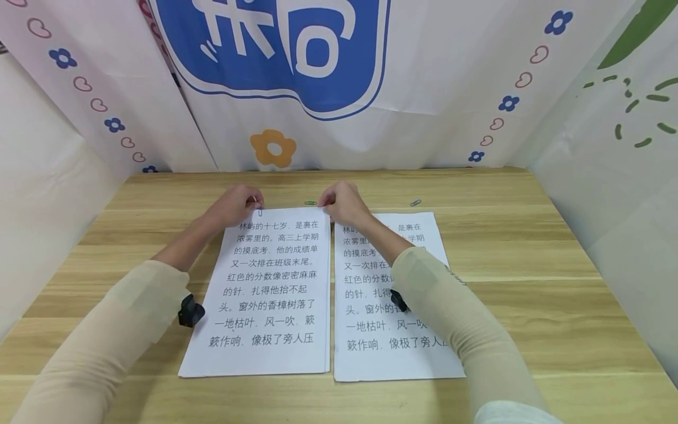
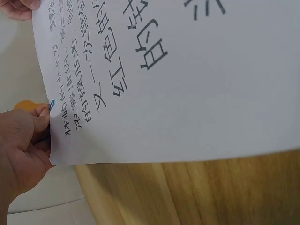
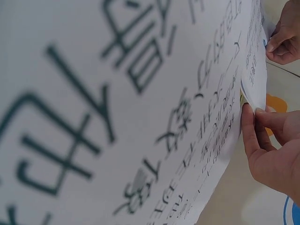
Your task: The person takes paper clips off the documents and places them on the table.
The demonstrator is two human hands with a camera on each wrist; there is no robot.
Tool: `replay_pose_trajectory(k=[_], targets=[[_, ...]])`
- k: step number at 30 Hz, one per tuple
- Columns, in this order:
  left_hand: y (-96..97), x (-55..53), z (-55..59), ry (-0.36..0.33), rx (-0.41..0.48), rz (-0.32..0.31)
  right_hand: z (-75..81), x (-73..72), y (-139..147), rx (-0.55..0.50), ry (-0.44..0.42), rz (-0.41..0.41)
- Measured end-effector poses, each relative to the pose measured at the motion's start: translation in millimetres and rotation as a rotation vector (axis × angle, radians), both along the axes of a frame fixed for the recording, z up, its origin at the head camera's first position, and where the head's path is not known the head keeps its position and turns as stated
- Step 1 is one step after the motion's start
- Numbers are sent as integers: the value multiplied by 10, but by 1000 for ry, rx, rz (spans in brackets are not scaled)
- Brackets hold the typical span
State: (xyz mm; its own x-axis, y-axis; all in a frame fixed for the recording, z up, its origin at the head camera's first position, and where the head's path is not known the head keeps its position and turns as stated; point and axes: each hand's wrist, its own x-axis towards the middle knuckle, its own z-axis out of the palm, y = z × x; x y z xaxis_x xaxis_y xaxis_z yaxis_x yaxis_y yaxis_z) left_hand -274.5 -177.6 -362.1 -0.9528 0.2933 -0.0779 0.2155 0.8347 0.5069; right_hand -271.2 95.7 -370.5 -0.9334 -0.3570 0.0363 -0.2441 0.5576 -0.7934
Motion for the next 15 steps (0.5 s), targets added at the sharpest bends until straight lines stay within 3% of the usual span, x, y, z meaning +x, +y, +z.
replay_pose_trajectory(k=[15], targets=[[-57,-8,-45,22,63,-6,-9,-11,-1,-3,-4,-1]])
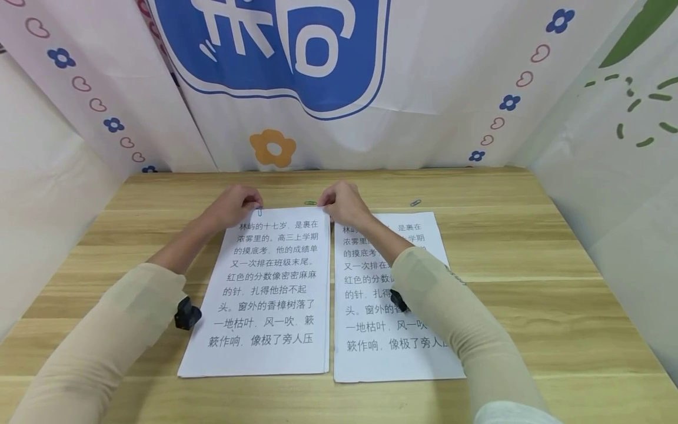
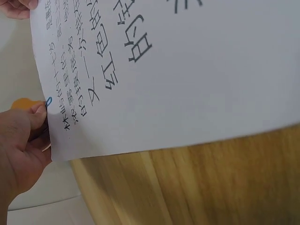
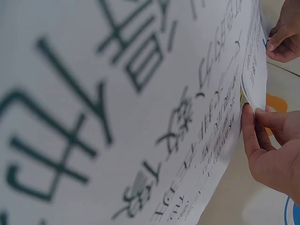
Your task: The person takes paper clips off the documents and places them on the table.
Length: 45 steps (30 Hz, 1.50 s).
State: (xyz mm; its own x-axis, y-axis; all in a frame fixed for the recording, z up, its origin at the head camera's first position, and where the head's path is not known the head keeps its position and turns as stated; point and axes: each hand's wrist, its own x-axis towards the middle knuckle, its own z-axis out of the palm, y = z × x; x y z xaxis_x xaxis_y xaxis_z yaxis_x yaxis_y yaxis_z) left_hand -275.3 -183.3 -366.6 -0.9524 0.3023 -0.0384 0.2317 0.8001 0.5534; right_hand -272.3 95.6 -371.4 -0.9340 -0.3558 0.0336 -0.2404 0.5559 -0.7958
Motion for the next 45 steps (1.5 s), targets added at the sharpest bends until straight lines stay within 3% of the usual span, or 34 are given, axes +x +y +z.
replay_pose_trajectory(k=[11,32,38,45], targets=[[2,12,-9,18,-12,-8,-2,2,4,-6,-2,-1],[17,37,-38,-3,33,97,5,14,-4,-9,-11,-8],[3,40,-36,-2,47,85,5,14,-5,-3,-11,-6],[-30,37,-23,0,1,32,5,13,-10,5,5,-3]])
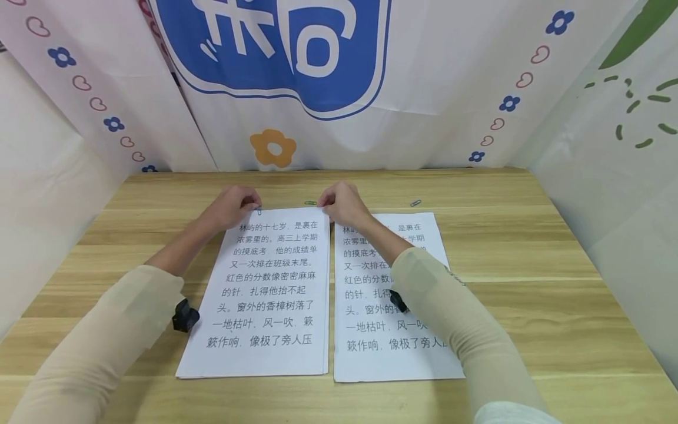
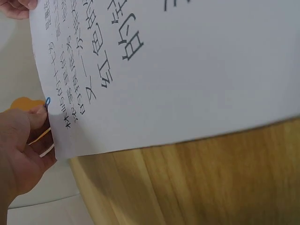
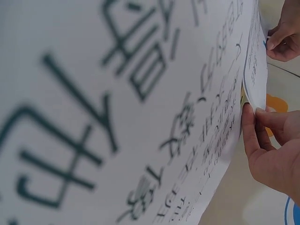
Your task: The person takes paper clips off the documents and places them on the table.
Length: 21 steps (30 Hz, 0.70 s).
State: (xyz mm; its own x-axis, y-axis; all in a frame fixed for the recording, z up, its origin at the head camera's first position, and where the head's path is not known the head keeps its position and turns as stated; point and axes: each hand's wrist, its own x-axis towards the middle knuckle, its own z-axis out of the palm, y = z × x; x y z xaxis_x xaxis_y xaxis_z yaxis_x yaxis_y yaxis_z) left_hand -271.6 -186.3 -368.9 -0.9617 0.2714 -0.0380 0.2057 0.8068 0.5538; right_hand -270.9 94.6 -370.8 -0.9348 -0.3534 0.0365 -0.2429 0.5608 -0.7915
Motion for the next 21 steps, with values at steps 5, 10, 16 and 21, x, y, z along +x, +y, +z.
replay_pose_trajectory(k=[5,10,16,21], targets=[[-10,14,25,-1,-6,-31,-8,2,8,-5,-3,-1],[-2,19,39,11,-7,-24,-5,5,9,-6,-12,-4],[-6,7,21,9,0,-5,-3,4,3,-8,-15,-6],[-2,11,7,17,9,13,-6,1,1,-6,-12,-8]])
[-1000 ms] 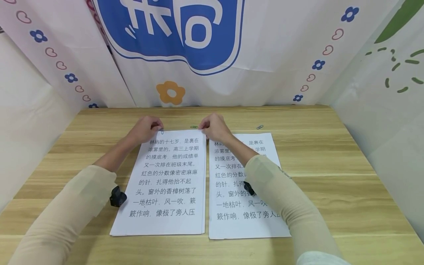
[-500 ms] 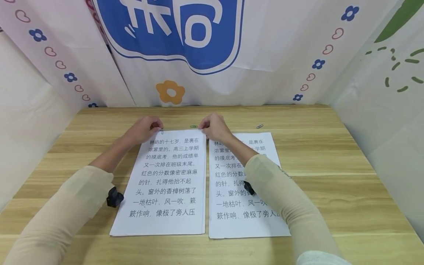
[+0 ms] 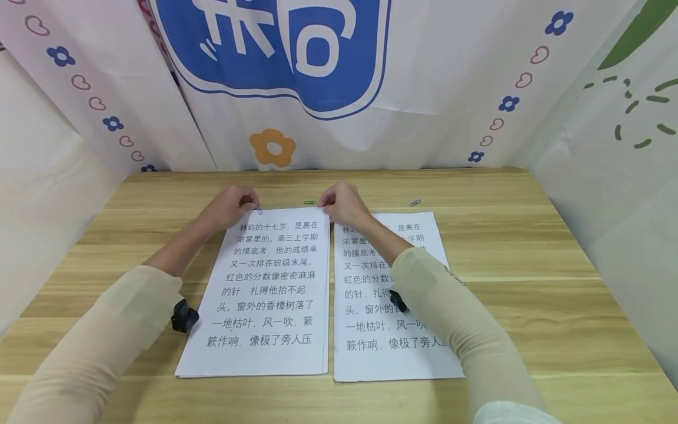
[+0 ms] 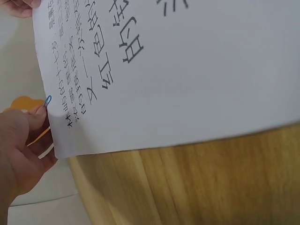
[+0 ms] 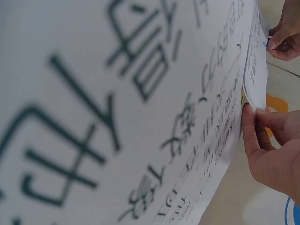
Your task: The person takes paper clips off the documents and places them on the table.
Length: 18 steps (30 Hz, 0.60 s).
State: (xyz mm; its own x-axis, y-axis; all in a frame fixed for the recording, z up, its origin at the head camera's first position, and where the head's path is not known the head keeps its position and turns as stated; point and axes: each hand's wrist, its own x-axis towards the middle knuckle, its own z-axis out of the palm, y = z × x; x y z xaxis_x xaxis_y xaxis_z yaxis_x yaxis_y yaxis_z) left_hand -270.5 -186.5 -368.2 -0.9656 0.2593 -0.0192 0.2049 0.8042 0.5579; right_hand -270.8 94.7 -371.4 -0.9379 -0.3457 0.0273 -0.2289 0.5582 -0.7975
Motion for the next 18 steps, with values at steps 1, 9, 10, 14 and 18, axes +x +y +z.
replay_pose_trajectory(k=[1,9,10,14,18], targets=[[1,3,1,0,5,5,0,0,0,1,-3,-1],[-2,18,-7,6,41,36,3,3,-4,-5,-22,-8],[-2,18,-10,9,43,36,3,3,-3,-6,-22,-9],[-4,13,-26,16,58,47,1,2,-1,-9,-21,-10],[-2,9,-40,16,85,68,2,9,-1,-7,-20,-8]])
